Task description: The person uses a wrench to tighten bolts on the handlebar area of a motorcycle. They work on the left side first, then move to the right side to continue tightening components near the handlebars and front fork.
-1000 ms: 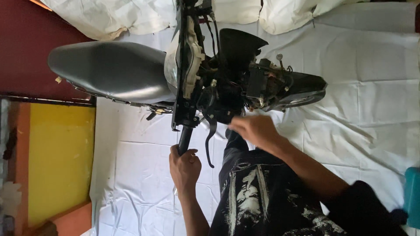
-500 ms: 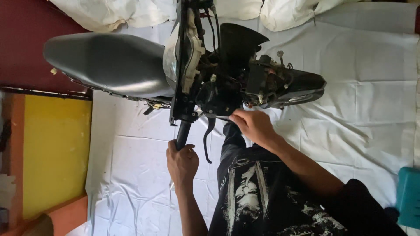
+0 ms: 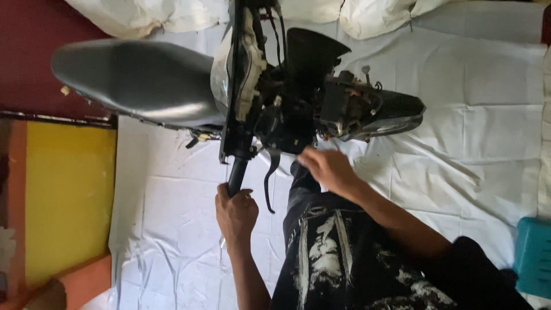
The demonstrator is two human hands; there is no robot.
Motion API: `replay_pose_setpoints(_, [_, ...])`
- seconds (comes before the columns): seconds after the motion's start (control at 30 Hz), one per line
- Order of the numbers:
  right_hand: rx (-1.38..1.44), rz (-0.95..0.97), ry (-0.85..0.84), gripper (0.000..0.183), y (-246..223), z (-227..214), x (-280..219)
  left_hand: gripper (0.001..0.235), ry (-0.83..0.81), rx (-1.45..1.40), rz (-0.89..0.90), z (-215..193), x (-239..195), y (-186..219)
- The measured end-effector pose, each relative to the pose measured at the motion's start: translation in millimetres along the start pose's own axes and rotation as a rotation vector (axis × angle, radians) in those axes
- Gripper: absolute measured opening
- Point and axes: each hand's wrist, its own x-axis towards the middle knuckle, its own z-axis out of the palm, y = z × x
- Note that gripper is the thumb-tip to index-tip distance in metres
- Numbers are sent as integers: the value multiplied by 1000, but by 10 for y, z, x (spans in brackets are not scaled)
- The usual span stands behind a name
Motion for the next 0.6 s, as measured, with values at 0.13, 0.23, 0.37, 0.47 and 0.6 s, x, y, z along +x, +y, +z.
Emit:
replay_pose_setpoints(0.13, [-26,7,-113,29,-239,-27,-105,20,11,28,-7,2,28,52])
replay_pose_setpoints(0.23, [-50,-9,-150,31,-286,-148,-115,19,-19,-11,-28,-1,18,52])
replay_pose_setpoints(0.37, [66,-55,-116,23,-454,-174,-187,18,-52,-17,-57,-4,-9,17])
replay_pose_setpoints(0.47, [12,-89,-208,24,-361,56,-243,18,-63,-1,-51,29,9,12])
replay_pose_setpoints(0.6, [-42,-51,-32,25,-213,63,-132,17,-57,23,-31,70,-14,-26])
